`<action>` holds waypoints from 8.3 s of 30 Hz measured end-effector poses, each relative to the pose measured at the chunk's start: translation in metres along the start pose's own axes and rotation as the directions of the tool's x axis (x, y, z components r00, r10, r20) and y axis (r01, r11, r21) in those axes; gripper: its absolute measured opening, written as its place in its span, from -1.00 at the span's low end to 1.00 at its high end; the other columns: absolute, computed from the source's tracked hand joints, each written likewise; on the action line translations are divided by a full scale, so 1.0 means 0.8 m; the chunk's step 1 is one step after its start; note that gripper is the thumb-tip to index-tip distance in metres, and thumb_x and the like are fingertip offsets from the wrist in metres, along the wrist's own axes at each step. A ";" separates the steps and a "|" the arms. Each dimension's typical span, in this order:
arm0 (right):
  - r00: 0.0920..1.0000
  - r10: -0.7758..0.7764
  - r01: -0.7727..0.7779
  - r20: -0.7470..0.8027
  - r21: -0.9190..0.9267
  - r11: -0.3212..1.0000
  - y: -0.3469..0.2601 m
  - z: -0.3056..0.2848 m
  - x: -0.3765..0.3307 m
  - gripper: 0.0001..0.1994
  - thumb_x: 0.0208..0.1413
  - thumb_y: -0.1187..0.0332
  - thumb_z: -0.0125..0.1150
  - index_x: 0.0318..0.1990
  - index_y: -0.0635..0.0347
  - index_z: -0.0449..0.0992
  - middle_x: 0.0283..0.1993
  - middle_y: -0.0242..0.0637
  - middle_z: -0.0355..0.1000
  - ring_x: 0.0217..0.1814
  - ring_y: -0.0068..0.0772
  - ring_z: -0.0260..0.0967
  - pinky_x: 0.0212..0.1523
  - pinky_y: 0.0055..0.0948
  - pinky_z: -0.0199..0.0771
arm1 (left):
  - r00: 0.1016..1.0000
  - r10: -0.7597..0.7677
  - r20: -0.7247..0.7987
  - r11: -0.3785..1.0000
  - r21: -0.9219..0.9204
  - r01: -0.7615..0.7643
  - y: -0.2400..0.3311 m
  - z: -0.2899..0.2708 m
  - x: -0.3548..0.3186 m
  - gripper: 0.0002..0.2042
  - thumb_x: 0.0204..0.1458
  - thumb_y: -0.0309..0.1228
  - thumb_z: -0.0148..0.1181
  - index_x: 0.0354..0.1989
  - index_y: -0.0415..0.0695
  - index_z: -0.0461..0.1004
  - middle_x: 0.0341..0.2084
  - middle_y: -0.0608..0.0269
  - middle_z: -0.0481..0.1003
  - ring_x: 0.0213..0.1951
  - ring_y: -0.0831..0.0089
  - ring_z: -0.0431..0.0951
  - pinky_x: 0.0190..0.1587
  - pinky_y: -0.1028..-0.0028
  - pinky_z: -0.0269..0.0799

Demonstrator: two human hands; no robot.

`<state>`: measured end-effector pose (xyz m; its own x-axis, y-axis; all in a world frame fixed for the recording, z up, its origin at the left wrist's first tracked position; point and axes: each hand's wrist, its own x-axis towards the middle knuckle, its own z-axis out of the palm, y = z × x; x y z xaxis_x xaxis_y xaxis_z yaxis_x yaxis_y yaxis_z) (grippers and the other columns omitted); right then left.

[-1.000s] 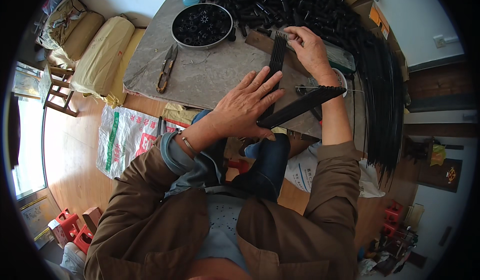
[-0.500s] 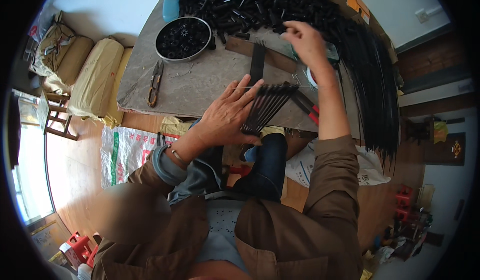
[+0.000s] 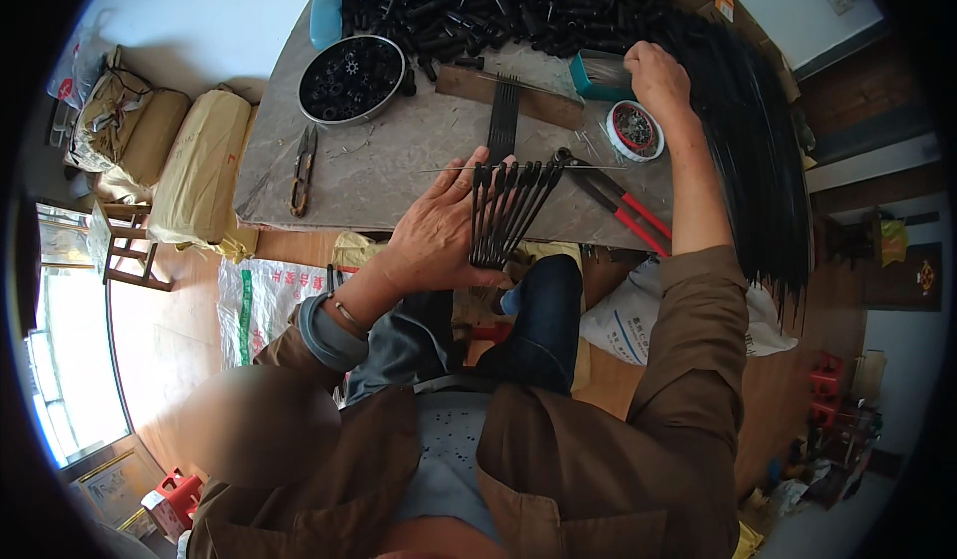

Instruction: Assembling a bundle of black rod-like components into a circular base and securing them using pliers.

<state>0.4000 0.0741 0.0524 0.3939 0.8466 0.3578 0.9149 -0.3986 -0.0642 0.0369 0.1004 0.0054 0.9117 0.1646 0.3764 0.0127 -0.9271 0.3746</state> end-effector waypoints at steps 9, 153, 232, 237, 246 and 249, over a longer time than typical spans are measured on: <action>0.925 -0.277 0.351 -0.259 0.308 0.884 -0.096 -0.012 -0.018 -0.90 0.12 0.40 0.10 -0.26 0.19 0.48 -0.27 -0.22 0.48 -0.19 -0.18 0.44 -0.17 -0.32 0.40 | 1.000 -0.017 0.016 1.000 0.008 0.017 0.000 -0.002 -0.001 -0.11 -0.33 0.14 0.35 0.19 -0.16 0.29 0.33 0.02 0.01 0.37 -0.02 -0.09 0.36 0.07 -0.13; 0.407 -0.711 0.047 0.573 0.764 0.643 -0.243 -0.067 -0.276 -0.66 -0.08 0.26 0.23 -0.19 0.33 0.51 -0.25 -0.10 0.51 -0.14 -0.20 0.46 -0.12 -0.32 0.41 | 0.379 0.154 0.913 0.106 -0.397 0.912 0.060 0.041 -0.137 -0.76 0.12 -0.38 0.08 -0.10 -0.24 0.49 -0.39 0.21 0.52 -0.41 0.49 0.53 -0.37 0.51 0.45; 0.927 0.044 -0.353 0.371 0.831 0.431 -0.165 -0.110 -0.332 -0.83 0.17 0.36 0.15 -0.40 0.26 0.43 -0.52 -0.49 0.31 -0.43 -0.69 0.23 -0.36 -0.63 0.26 | 0.817 -0.488 0.308 -0.306 -0.937 0.170 0.159 0.048 -0.061 -0.73 0.26 -0.33 -0.07 0.05 -0.14 0.33 -0.29 0.25 0.50 -0.36 0.48 0.56 -0.29 0.49 0.53; 0.811 -0.165 -0.585 0.562 0.793 -0.171 -0.131 -0.091 -0.344 -0.76 0.15 0.32 0.13 -0.11 0.27 0.43 -0.28 -0.34 0.48 -0.33 -0.60 0.37 -0.29 -0.58 0.39 | 0.787 -0.483 0.384 -0.300 -0.917 0.264 0.158 0.033 -0.060 -0.74 0.22 -0.35 -0.06 0.02 -0.16 0.38 -0.29 0.23 0.50 -0.29 0.47 0.52 -0.20 0.45 0.49; 0.849 -0.151 -0.518 0.506 0.854 -0.055 -0.219 -0.056 -0.368 -0.78 0.11 0.44 0.09 -0.11 0.33 0.45 -0.23 -0.28 0.47 -0.18 -0.47 0.44 -0.11 -0.46 0.44 | 0.864 -0.380 0.331 0.119 -0.909 0.401 0.122 0.029 -0.048 -0.70 0.03 -0.47 0.05 -0.04 -0.19 0.50 -0.09 0.18 0.45 -0.01 0.38 0.39 0.10 0.45 0.24; 0.916 -0.134 -0.383 0.377 0.923 -0.021 -0.221 -0.042 -0.370 -0.77 0.19 0.42 -0.01 -0.08 0.36 0.43 -0.29 -0.20 0.49 -0.24 -0.38 0.49 -0.12 -0.43 0.46 | 0.883 -0.290 0.369 0.182 -0.885 0.429 0.098 0.018 -0.035 -0.67 0.09 -0.44 0.05 0.04 -0.20 0.44 -0.17 0.22 0.44 -0.17 0.50 0.41 -0.11 0.52 0.31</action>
<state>0.1185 -0.1180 -0.0106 0.2721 0.9622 -0.0150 -0.0888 0.0095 -0.9960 0.0181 0.0185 0.0119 0.9528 0.2904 -0.0889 0.0304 0.2002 0.9793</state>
